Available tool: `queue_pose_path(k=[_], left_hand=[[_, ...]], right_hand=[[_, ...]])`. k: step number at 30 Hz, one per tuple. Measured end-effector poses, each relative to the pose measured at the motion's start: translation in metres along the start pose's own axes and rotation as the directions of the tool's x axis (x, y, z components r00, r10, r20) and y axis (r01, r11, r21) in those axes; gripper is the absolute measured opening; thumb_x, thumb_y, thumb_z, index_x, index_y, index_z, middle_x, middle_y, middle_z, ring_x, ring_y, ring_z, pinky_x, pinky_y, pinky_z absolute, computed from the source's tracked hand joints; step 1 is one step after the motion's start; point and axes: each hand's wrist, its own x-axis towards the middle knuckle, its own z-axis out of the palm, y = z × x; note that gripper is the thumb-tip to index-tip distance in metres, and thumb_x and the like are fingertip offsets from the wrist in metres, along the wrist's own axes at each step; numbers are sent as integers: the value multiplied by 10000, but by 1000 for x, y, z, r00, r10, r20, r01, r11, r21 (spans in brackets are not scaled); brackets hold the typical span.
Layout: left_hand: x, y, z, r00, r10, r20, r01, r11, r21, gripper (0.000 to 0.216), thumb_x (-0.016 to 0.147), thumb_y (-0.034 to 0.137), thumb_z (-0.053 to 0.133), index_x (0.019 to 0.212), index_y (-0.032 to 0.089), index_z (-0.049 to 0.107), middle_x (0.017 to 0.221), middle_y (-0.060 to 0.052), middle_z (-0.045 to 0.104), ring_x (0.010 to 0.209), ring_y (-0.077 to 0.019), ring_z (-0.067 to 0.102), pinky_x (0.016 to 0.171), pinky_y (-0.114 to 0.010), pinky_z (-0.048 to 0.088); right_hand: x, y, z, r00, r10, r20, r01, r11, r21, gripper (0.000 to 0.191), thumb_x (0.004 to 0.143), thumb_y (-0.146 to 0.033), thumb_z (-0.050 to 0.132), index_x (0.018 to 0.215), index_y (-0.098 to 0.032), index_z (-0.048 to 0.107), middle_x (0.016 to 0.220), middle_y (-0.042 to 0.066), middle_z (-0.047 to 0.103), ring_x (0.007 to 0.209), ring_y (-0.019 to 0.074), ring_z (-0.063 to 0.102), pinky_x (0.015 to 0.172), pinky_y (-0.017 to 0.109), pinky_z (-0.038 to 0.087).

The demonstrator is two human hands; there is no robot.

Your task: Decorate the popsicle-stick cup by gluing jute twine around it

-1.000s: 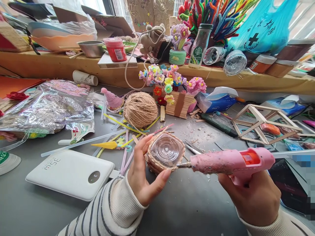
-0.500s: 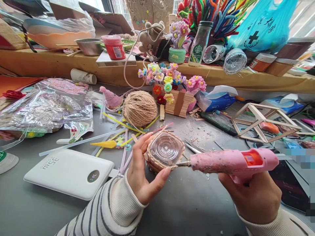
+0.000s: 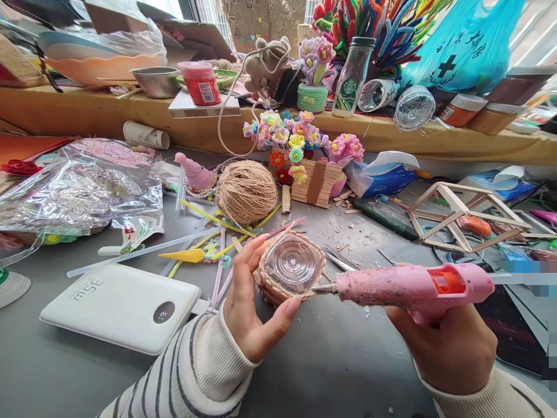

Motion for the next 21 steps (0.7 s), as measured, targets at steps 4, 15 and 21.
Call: queue_pose_path(k=[4,15,21], left_hand=[[1,1,0,1000,19,14,-19,1000,-20,665,815,328,617,1377,227,276,1388,-110,496,1272,-258,495,1117,-437,341],[-1,2,1,999,-32,-11,31,999,-8,676,805,361,625,1372,201,293,1365,-138,502,1270,-303,486,1126,-506,294],[-2,0,1,999,-39,-16,39,999,-1,677,809,366,626,1377,217,290,1365,-130,497,1267,-299,480,1122,-502,293]], right_hand=[[0,0,0,1000,-9,-5,9,1000,-21,351,773,-357,489,976,-139,675,472,-35,474,435,172,543,494,280,476],[2,-2,-3,998,29,56,-29,1000,8,371,775,-356,477,1020,-138,651,485,-16,542,418,178,543,505,293,476],[2,1,-4,998,10,68,-9,1000,-23,373,799,-354,472,1045,-130,640,539,8,583,471,194,579,549,308,487]])
